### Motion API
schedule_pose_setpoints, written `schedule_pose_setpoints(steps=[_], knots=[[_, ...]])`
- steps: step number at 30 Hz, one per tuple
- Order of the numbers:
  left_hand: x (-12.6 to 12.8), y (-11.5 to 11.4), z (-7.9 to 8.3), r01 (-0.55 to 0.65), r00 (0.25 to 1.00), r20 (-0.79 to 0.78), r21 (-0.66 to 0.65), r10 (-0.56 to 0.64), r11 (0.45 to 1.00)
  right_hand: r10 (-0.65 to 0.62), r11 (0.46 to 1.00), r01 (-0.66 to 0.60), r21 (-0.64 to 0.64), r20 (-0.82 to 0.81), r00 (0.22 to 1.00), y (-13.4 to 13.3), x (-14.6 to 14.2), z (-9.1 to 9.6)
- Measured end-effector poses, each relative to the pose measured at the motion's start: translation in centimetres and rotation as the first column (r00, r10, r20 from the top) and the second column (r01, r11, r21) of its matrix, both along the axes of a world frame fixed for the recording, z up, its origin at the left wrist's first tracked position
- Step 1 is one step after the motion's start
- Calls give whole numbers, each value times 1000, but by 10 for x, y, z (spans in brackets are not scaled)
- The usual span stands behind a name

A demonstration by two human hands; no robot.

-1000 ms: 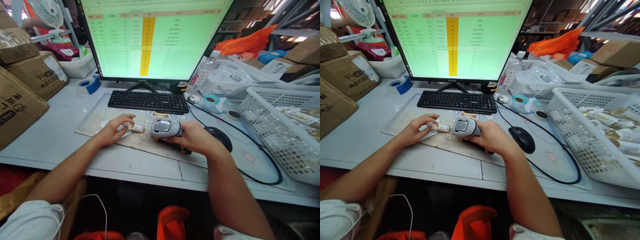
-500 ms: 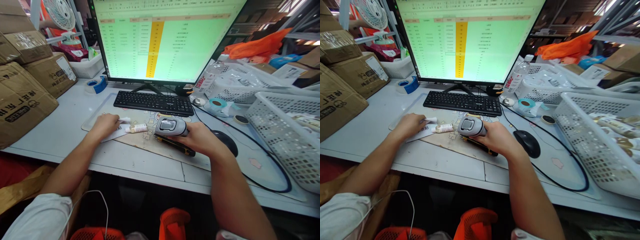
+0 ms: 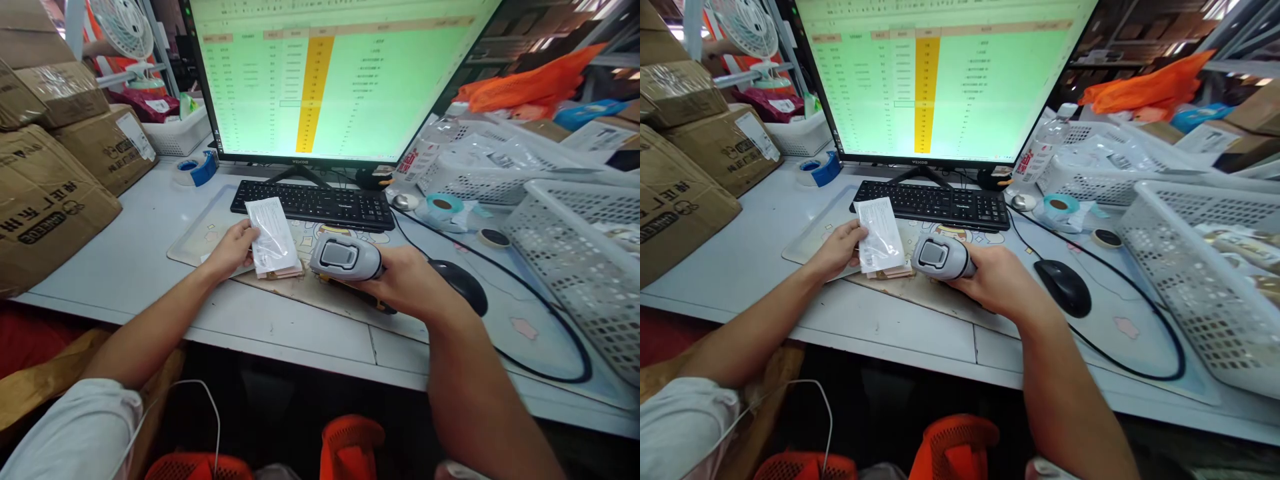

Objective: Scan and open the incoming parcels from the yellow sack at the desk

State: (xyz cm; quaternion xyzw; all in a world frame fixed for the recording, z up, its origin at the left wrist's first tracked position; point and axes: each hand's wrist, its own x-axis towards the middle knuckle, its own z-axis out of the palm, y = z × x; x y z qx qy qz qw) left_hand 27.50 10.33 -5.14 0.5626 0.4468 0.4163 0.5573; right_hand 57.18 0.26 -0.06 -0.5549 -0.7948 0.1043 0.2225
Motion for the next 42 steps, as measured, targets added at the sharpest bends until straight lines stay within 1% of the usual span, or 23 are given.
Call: schedule_pose_setpoints(steps=[2,4,9,11,13,18,20,21,23,25,26,28,29,31,33,34,36,38,40,42], knots=[[5,-4,-1,109,994,-25,5,-109,994,26,1000,-26,-11,25,999,-2,-3,1],[8,-6,-2,164,985,-68,35,-161,986,56,998,-54,-32,46,997,-4,-5,3],[12,-13,-4,183,969,-197,158,-151,970,103,992,-97,-80,73,992,-7,-9,4],[14,-16,-3,197,960,-235,175,-153,965,103,991,-96,-98,68,992,-7,-10,5],[14,-19,-2,204,957,-243,175,-159,963,99,990,-91,-111,66,993,-7,-11,5],[16,-19,-4,221,963,-198,182,-185,958,103,989,-97,-109,57,993,-7,-10,5],[14,-16,-6,210,969,-169,172,-181,962,60,994,-56,-91,48,997,-4,-6,4],[11,-13,-6,190,974,-160,170,-163,967,13,997,-8,-76,62,998,-1,-3,3],[1,-4,-4,115,980,-180,194,-80,974,-133,989,140,-42,135,982,6,5,2],[-15,8,0,23,966,-254,262,46,965,-289,953,301,-21,222,931,13,13,-1],[-24,14,2,0,944,-314,299,99,954,-344,932,361,-22,253,904,17,17,-3],[-44,27,5,8,869,-468,343,163,939,-387,906,420,-56,292,874,23,21,-9],[-53,32,6,36,807,-564,344,175,938,-385,899,429,-85,311,869,25,22,-12],[-68,40,5,92,650,-736,324,190,941,-361,891,430,-146,348,865,27,21,-15],[-77,44,2,118,513,-835,301,202,946,-343,885,424,-191,350,872,27,23,-15],[-80,44,0,116,463,-861,293,209,949,-347,886,422,-193,328,879,27,27,-13],[-84,44,-2,89,403,-888,278,220,956,-392,891,434,-133,256,884,23,44,-8],[-85,43,-4,77,360,-901,288,242,955,-458,882,470,-12,207,865,16,73,-8],[-84,43,-6,110,343,-897,331,277,937,-524,852,513,110,212,825,7,106,-16],[-80,44,-10,166,353,-887,373,299,913,-558,830,535,160,229,797,-5,135,-30]])
